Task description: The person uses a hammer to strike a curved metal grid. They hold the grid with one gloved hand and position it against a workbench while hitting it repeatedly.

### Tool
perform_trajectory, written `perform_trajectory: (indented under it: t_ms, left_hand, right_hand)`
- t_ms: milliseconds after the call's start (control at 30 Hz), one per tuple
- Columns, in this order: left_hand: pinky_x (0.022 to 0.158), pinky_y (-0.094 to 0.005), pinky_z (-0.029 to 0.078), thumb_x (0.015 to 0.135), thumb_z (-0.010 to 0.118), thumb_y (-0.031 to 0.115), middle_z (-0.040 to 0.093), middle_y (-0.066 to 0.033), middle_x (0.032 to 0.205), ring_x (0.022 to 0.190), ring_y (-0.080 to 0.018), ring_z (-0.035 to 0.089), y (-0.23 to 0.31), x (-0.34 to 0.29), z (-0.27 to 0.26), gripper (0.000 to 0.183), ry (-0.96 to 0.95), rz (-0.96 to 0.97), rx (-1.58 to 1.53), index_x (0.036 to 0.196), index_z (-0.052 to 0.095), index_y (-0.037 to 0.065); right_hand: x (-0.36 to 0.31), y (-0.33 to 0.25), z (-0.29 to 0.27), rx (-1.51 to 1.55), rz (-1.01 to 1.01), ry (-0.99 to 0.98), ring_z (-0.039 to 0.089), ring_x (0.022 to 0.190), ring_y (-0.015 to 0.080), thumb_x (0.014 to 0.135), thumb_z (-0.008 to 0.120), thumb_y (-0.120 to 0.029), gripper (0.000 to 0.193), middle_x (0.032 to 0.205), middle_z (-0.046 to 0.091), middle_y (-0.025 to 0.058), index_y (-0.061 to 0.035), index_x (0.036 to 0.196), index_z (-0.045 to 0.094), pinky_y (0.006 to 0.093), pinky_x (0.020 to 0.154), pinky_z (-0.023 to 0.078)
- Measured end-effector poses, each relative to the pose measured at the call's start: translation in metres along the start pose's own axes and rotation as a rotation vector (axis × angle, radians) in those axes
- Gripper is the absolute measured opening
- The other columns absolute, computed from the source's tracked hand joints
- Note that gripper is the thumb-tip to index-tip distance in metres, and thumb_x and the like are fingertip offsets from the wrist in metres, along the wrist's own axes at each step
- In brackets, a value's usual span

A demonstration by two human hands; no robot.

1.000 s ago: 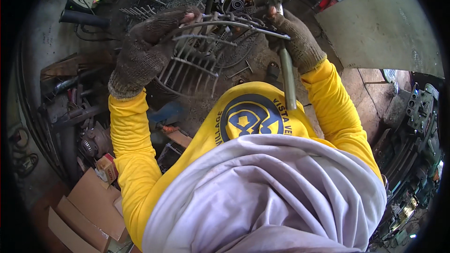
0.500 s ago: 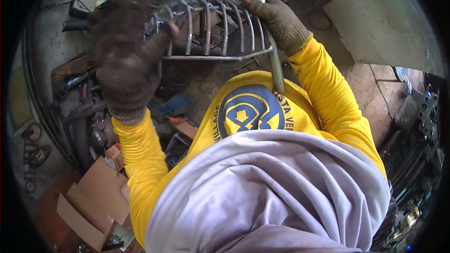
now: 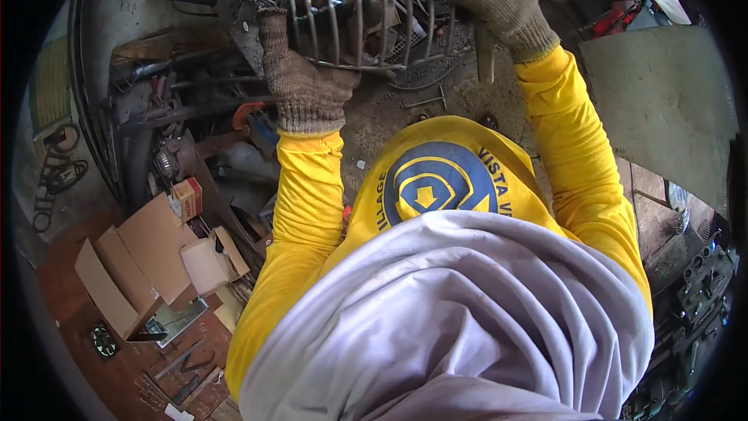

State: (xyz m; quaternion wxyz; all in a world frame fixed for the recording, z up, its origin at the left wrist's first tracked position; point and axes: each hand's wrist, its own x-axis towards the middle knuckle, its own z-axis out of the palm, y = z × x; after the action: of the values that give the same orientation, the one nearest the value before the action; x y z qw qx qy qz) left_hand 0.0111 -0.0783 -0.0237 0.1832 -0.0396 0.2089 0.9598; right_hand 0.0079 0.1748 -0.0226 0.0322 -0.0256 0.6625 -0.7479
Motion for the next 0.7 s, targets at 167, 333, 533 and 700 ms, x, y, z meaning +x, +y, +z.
perform_trajectory:
  t_ms: [167, 333, 533, 700]
  left_hand:
    - [0.078, -0.0483, 0.058, 0.093, 0.050, 0.036, 0.067, -0.0124, 0.105, 0.093, -0.0324, 0.066, -0.001, -0.007, 0.012, 0.035, 0.104, 0.217, -0.019, 0.110, 0.063, 0.008]
    - [0.074, -0.0493, 0.059, 0.093, 0.050, 0.034, 0.067, -0.0134, 0.105, 0.094, -0.0308, 0.067, 0.015, -0.009, 0.005, 0.034, 0.085, 0.253, -0.099, 0.110, 0.063, 0.008]
    - [0.078, -0.0496, 0.058, 0.093, 0.052, 0.030, 0.067, -0.0138, 0.106, 0.095, -0.0318, 0.066, 0.010, -0.010, 0.013, 0.029, -0.159, 0.179, -0.080, 0.107, 0.063, 0.007]
    - [0.082, -0.0521, 0.057, 0.092, 0.054, 0.026, 0.067, -0.0139, 0.106, 0.096, -0.0344, 0.065, 0.027, 0.001, 0.002, 0.026, -0.179, 0.147, -0.165, 0.107, 0.064, 0.007]
  right_hand:
    - [0.004, 0.000, 0.014, -0.398, -0.181, 0.210, 0.061, 0.089, 0.0181, 0.084, 0.070, -0.022, 0.054, 0.097, 0.064, 0.0105, 0.0002, 0.127, 0.048, 0.0276, 0.076, 0.050]
    - [-0.045, 0.047, 0.007, -0.539, -0.343, 0.311, 0.062, 0.080, 0.0147, 0.090, 0.061, -0.025, 0.034, 0.090, 0.065, 0.0079, -0.0052, 0.117, 0.059, 0.0272, 0.070, 0.048]
    - [-0.099, 0.033, 0.023, -0.505, -0.278, 0.203, 0.067, 0.088, 0.0225, 0.089, 0.059, -0.014, 0.032, 0.098, 0.068, 0.0135, -0.0046, 0.120, 0.060, 0.0306, 0.080, 0.049]
    - [-0.110, -0.023, 0.044, -0.508, -0.543, 0.153, 0.067, 0.080, 0.0227, 0.087, 0.058, -0.009, 0.029, 0.096, 0.068, 0.0130, -0.0019, 0.115, 0.062, 0.0300, 0.076, 0.050]
